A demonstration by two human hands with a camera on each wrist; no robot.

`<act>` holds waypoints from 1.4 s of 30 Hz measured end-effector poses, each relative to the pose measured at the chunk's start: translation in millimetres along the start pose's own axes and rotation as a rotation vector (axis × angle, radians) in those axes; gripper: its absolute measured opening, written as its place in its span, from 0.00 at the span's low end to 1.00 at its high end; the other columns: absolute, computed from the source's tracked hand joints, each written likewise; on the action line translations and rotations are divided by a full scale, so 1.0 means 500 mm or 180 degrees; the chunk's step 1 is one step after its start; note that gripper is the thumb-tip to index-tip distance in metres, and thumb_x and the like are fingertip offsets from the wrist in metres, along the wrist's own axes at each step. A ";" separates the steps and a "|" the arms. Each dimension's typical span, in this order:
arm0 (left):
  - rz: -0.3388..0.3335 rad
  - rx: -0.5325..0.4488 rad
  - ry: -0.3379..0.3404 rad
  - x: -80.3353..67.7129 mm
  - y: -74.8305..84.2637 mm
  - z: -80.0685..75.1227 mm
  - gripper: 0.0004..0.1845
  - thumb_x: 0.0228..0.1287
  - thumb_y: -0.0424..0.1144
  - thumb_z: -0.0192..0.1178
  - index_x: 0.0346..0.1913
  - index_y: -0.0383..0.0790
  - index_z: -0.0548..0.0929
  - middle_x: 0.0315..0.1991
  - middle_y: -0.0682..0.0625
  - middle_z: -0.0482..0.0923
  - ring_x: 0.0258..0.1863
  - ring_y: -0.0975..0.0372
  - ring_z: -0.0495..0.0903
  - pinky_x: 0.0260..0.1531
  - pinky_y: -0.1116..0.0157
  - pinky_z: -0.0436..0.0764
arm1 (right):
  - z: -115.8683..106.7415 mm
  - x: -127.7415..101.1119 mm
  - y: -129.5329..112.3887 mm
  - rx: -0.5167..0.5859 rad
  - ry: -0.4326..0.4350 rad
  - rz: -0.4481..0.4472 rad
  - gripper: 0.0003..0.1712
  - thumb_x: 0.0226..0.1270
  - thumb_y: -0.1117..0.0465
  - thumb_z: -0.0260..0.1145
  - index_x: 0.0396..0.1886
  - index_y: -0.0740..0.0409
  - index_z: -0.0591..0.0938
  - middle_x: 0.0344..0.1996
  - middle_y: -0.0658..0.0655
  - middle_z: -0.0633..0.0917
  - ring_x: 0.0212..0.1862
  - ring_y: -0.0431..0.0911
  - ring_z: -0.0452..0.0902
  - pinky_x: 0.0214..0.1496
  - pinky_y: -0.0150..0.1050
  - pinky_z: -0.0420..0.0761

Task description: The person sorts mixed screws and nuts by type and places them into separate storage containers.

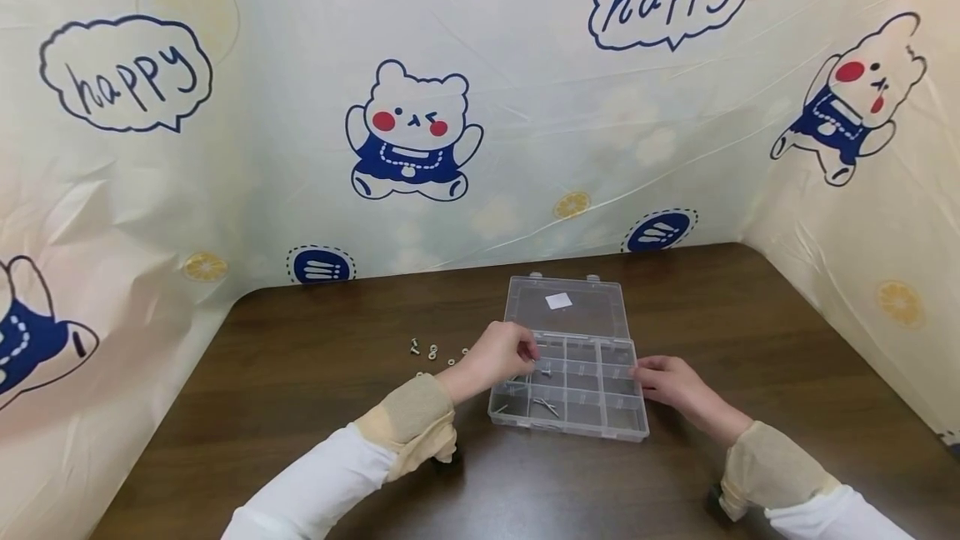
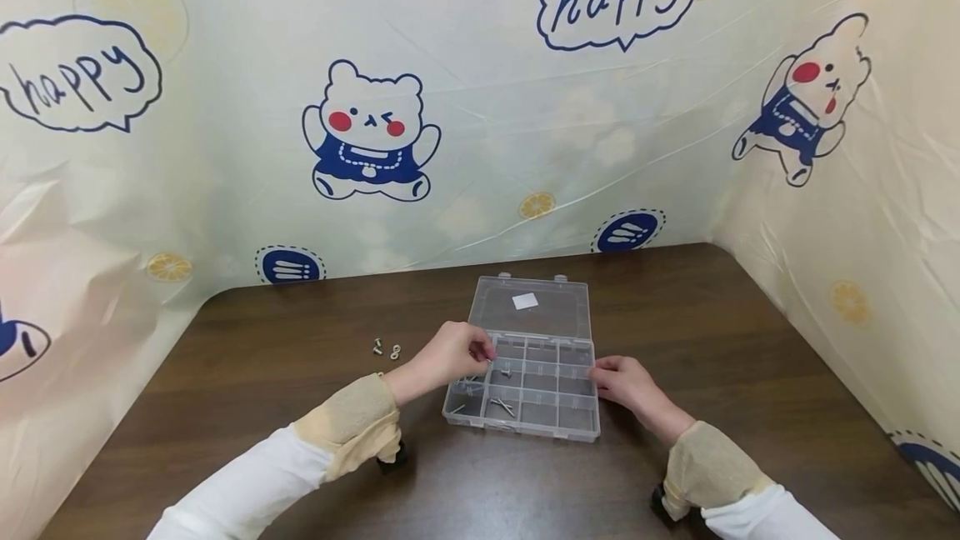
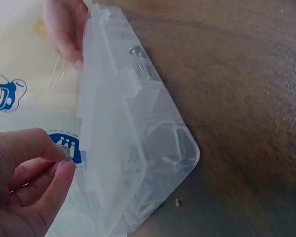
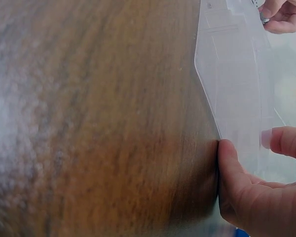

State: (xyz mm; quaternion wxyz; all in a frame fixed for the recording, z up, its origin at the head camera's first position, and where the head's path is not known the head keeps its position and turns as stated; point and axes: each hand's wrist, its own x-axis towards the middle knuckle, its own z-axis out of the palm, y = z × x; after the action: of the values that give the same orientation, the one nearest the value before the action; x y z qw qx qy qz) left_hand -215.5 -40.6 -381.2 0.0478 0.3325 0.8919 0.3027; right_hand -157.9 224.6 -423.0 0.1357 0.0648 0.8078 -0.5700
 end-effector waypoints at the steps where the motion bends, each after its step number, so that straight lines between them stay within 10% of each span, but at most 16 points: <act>1: 0.0000 -0.0017 -0.0013 0.001 0.000 0.001 0.06 0.44 0.24 0.61 0.26 0.35 0.83 0.23 0.51 0.80 0.22 0.69 0.74 0.26 0.75 0.72 | -0.001 0.000 0.000 -0.0006 0.0001 -0.0004 0.27 0.63 0.63 0.55 0.51 0.86 0.65 0.46 0.75 0.74 0.46 0.51 0.77 0.46 0.43 0.77; 18: 0.0028 0.0362 -0.0339 -0.015 -0.029 -0.038 0.03 0.51 0.30 0.62 0.30 0.38 0.83 0.25 0.52 0.80 0.27 0.66 0.76 0.30 0.71 0.74 | -0.004 0.000 -0.001 -0.0026 -0.0034 -0.0042 0.27 0.64 0.63 0.54 0.51 0.86 0.65 0.47 0.76 0.74 0.47 0.53 0.76 0.48 0.44 0.76; 42: -0.0616 0.0978 -0.0463 -0.047 -0.124 -0.165 0.03 0.50 0.31 0.61 0.30 0.40 0.83 0.26 0.54 0.78 0.25 0.65 0.75 0.28 0.66 0.75 | -0.001 0.001 0.000 -0.0040 -0.0022 -0.0028 0.26 0.63 0.63 0.55 0.51 0.85 0.65 0.46 0.75 0.74 0.46 0.52 0.76 0.47 0.44 0.76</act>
State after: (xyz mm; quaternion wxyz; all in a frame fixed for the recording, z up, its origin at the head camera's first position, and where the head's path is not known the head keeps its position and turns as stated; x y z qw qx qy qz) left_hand -256.0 -134.1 -352.1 0.0897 0.2696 0.9496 0.1322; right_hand -158.7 225.3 -423.0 0.1364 0.0584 0.8111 -0.5657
